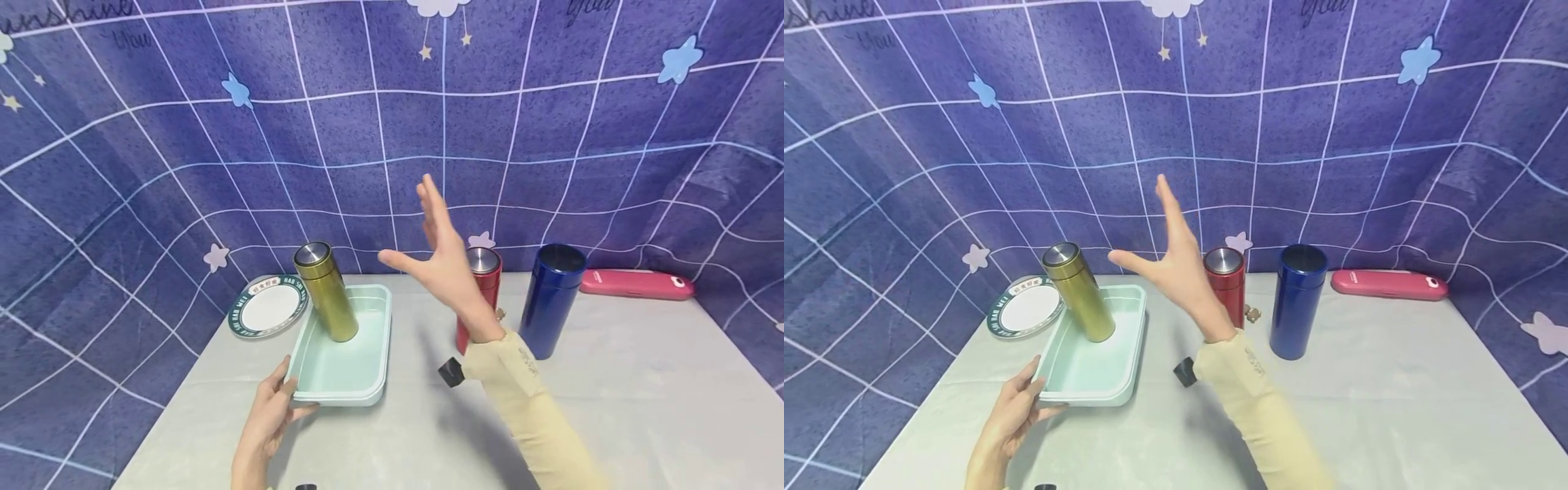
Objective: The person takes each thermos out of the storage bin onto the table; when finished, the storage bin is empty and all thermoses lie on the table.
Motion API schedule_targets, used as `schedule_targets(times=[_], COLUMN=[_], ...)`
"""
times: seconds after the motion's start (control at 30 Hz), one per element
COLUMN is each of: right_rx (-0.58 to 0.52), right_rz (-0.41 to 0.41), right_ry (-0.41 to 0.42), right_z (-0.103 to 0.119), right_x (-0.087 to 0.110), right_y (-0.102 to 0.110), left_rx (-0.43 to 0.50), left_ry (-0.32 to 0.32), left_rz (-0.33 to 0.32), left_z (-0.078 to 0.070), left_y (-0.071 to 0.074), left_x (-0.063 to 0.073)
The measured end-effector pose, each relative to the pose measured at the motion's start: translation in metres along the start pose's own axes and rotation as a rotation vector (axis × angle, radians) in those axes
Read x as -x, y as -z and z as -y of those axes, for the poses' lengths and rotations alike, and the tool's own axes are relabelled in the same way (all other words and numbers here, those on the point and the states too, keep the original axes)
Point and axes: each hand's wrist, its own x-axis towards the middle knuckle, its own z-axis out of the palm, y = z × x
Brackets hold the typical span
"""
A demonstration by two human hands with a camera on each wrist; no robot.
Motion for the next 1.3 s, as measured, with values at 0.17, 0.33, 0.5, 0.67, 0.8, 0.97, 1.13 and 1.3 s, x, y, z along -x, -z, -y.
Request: schedule_targets(times=[0.17, 0.33, 0.5, 0.67, 0.8, 0.97, 1.13, 1.3], right_rx=[-0.006, 0.068, 0.051, 0.024, 0.062, 0.168, 0.221, 0.240], right_rz=[0.048, 0.106, 0.152, 0.199, 0.242, 0.302, 0.365, 0.379], right_ry=[-0.087, -0.173, -0.265, -0.307, -0.318, -0.336, -0.359, -0.350], right_z=[-0.023, -0.053, -0.076, -0.089, -0.099, -0.110, -0.118, -0.121], right_x=[-0.007, -0.009, -0.007, -0.006, -0.005, -0.003, -0.003, -0.005], right_y=[-0.033, -0.061, -0.078, -0.092, -0.101, -0.111, -0.121, -0.126], left_rx=[0.017, 0.022, 0.027, 0.034, 0.033, 0.030, 0.030, 0.035], left_ry=[0.005, 0.007, 0.000, -0.005, -0.012, -0.010, -0.003, -0.008], left_rz=[0.001, -0.001, -0.001, -0.005, 0.003, 0.005, -0.004, -0.003], left_z=[0.000, 0.001, 0.002, 0.001, 0.001, 0.002, 0.002, 0.001], left_y=[-0.001, -0.001, -0.001, 0.000, -0.001, -0.002, -0.001, -0.001], left_x=[0.000, 0.000, 0.001, 0.001, 0.001, 0.001, 0.001, 0.001])
